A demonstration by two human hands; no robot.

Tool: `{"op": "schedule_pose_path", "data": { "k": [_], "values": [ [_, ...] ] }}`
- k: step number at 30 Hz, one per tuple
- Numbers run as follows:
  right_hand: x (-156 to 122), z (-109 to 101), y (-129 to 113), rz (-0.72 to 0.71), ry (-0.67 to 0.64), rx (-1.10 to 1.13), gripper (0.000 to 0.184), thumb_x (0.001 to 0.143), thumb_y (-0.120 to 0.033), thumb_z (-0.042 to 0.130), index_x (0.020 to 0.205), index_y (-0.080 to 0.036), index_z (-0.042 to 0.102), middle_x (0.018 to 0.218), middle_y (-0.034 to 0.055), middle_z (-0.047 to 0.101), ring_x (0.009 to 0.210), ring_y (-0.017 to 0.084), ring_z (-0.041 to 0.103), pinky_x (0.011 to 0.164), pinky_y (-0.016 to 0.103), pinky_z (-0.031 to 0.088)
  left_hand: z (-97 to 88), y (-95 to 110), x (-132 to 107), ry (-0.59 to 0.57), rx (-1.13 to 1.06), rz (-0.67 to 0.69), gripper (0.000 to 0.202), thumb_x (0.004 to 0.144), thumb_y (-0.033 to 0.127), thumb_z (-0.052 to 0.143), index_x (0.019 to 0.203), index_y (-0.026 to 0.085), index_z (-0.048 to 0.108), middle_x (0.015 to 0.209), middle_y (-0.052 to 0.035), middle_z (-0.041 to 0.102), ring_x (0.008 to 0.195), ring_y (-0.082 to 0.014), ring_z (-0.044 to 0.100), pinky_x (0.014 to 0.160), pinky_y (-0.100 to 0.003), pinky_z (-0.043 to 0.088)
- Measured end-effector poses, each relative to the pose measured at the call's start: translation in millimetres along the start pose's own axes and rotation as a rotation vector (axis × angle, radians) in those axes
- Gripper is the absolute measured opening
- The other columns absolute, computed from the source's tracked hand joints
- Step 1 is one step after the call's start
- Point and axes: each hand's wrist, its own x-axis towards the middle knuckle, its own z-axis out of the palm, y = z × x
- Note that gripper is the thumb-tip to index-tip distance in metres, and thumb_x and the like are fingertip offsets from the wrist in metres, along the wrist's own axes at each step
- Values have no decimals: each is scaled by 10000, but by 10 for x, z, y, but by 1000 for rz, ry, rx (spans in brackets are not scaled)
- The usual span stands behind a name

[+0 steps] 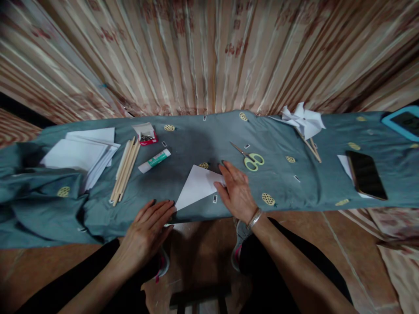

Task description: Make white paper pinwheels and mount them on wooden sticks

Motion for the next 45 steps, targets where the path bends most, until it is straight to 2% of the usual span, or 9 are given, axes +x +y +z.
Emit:
{"op": "schedule_pose_path", "data": {
  "k": [4, 8, 12, 15, 20, 24, 31, 39, 45],
  "values": [
    [19, 111, -44, -18, -67, -13, 639, 931, -580, 417, 1360, -115, 511, 1456, 221, 465, 1354, 336, 435, 1074, 542, 374, 20, 28, 109, 9, -28, -36, 454, 919, 205, 536, 1355, 109, 451, 1333, -159, 601, 1215, -274, 562, 1064, -504, 415],
    [59, 150, -13, -30, -70, 3, 639, 891, -625, 461, 1276, -131, 589, 1440, 211, 484, 1328, 345, 466, 1059, 541, 399, 52, 43, 173, -2, -78, -70, 527, 922, 242, 550, 1400, 91, 385, 1379, -182, 553, 1224, -277, 543, 1021, -472, 449],
    [106, 173, 16, -32, -45, 49, 572, 876, -606, 500, 1207, -158, 629, 1400, 186, 528, 1287, 336, 508, 1040, 535, 426, 47, 27, 221, -27, -101, -103, 465, 928, 245, 543, 1361, 109, 441, 1335, -167, 587, 1163, -277, 560, 946, -451, 481],
    [124, 217, 17, -40, -38, 52, 568, 869, -598, 516, 1254, -186, 590, 1409, 170, 520, 1292, 334, 501, 1041, 549, 416, 35, 21, 256, -51, -116, -127, 423, 921, 247, 551, 1323, 126, 495, 1297, -158, 611, 1142, -278, 552, 930, -459, 478],
    [109, 294, -52, -119, -25, -3, 554, 940, -522, 427, 1345, -150, 499, 1424, 196, 488, 1340, 330, 436, 1061, 540, 376, 31, 10, 284, -71, -149, -166, 372, 901, 245, 582, 1256, 136, 556, 1277, -141, 613, 1110, -267, 541, 922, -449, 470],
    [106, 315, -113, -140, -12, -44, 537, 958, -469, 403, 1385, -148, 454, 1411, 201, 495, 1333, 334, 431, 1052, 537, 365, 38, -40, 262, -65, -191, -175, 374, 907, 267, 578, 1264, 158, 556, 1275, -126, 613, 1110, -252, 536, 920, -436, 471],
    [136, 334, -154, -152, -33, -87, 523, 960, -434, 410, 1358, -100, 462, 1408, 219, 490, 1334, 342, 414, 1052, 520, 354, 18, -141, 188, -76, -209, -164, 381, 924, 284, 555, 1280, 150, 545, 1309, -134, 595, 1133, -260, 527, 931, -444, 470],
    [135, 342, -176, -147, -25, -94, 534, 962, -440, 397, 1391, -125, 437, 1415, 216, 487, 1339, 343, 417, 1045, 532, 356, -2, -163, 137, -54, -224, -165, 375, 924, 278, 557, 1279, 157, 552, 1308, -136, 601, 1137, -260, 545, 938, -453, 485],
    [109, 305, -127, -137, -16, -29, 513, 961, -476, 403, 1346, -155, 508, 1409, 190, 509, 1329, 317, 453, 1054, 522, 381, -32, -190, 157, -3, -274, -195, 326, 958, 301, 499, 1234, 146, 574, 1265, -132, 619, 1130, -241, 561, 957, -435, 490]
  ]
}}
